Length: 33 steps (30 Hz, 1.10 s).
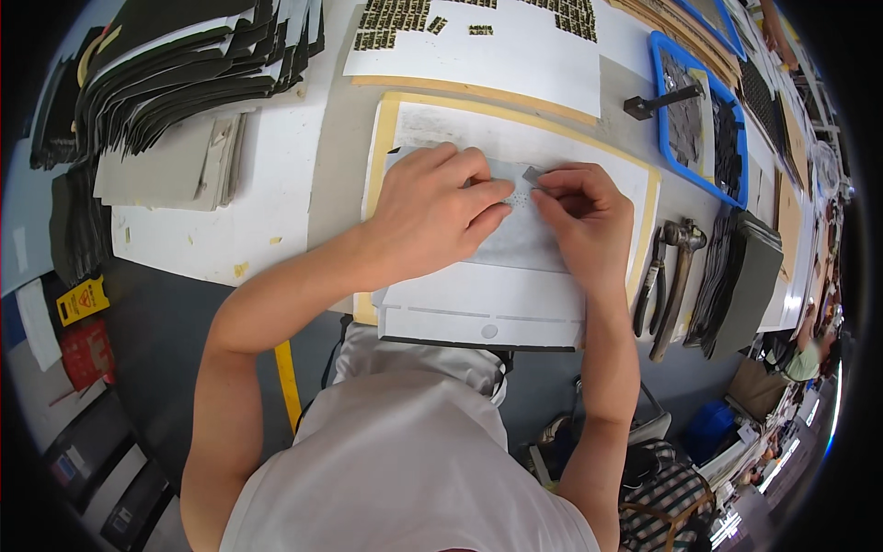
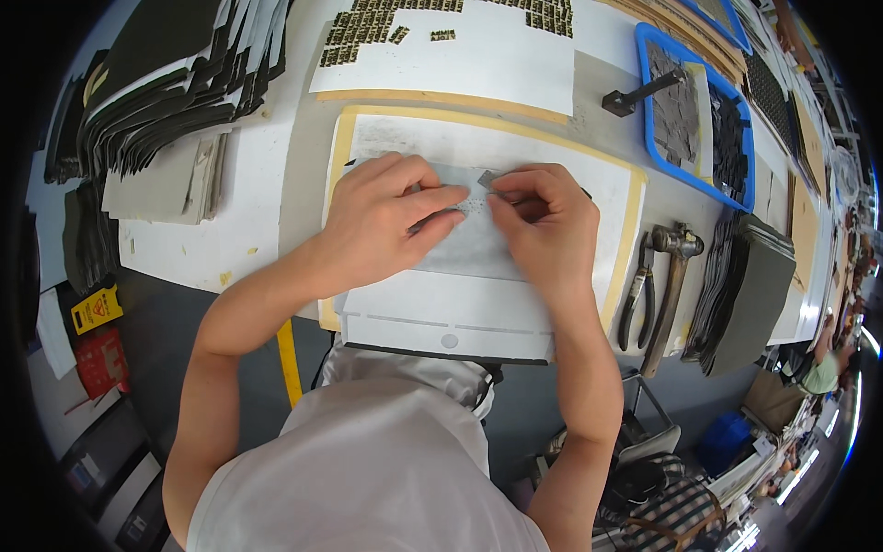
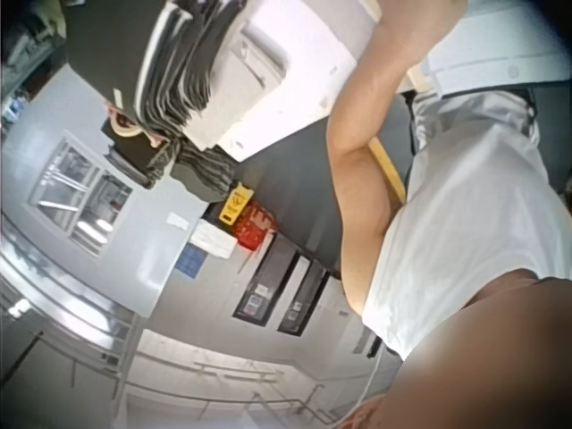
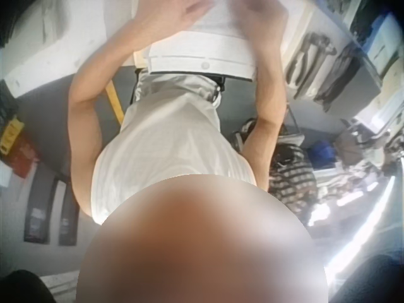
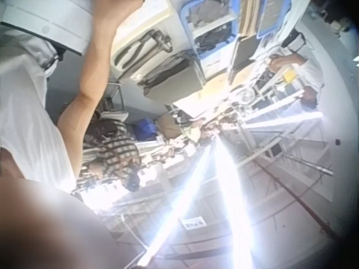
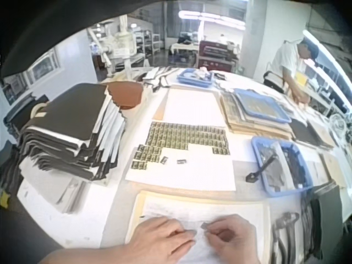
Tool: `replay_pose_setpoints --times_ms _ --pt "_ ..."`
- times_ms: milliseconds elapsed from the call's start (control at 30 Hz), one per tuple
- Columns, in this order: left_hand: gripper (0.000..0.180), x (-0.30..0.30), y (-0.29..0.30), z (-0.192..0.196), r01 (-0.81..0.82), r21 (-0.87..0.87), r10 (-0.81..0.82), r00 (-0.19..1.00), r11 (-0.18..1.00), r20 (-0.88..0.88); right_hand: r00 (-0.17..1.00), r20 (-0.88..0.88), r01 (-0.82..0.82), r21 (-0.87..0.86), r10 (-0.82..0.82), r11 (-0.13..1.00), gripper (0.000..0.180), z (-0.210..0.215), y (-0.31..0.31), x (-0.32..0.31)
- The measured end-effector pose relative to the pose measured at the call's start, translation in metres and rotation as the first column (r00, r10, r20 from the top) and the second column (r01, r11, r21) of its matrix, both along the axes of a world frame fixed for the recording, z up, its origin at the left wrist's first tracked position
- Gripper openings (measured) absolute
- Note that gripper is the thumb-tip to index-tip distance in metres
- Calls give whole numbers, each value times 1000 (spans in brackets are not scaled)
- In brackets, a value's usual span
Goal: Attach metal labels and hardware plates to leather panels using a hammer and assembly tools.
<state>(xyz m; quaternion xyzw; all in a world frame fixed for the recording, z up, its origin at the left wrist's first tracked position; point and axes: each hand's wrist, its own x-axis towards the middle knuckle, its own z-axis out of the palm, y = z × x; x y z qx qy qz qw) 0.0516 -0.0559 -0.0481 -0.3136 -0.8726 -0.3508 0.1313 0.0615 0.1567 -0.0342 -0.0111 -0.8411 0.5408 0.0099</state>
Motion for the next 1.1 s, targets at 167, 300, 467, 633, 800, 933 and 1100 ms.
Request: replay_pose_setpoints --times_ms 167,300,467,633,800,933,1100 --pt "24 -1 2 -4 8 -57 -13 996 998 -91 999 32 -6 31 5 999 12 5 -3 -2" --pt "25 -5 2 -2 60 -88 -70 991 994 -118 1000 29 4 33 -5 999 10 3 -2 -5" --pt "24 -8 3 2 61 -120 -71 994 991 -81 997 72 23 55 -27 998 12 4 -3 -9" --pt "24 -12 2 8 80 -128 -84 996 989 -24 994 97 48 50 -52 998 12 2 -2 -13" --pt "22 -13 3 8 65 -79 -55 990 995 129 992 122 28 114 -42 993 17 3 -1 -14" --pt "18 -12 0 3 69 -28 -66 994 997 86 993 108 30 115 -42 993 18 6 -3 -13" --pt "14 -12 0 2 44 24 -47 994 999 98 996 76 27 117 -36 993 17 5 -3 -12"
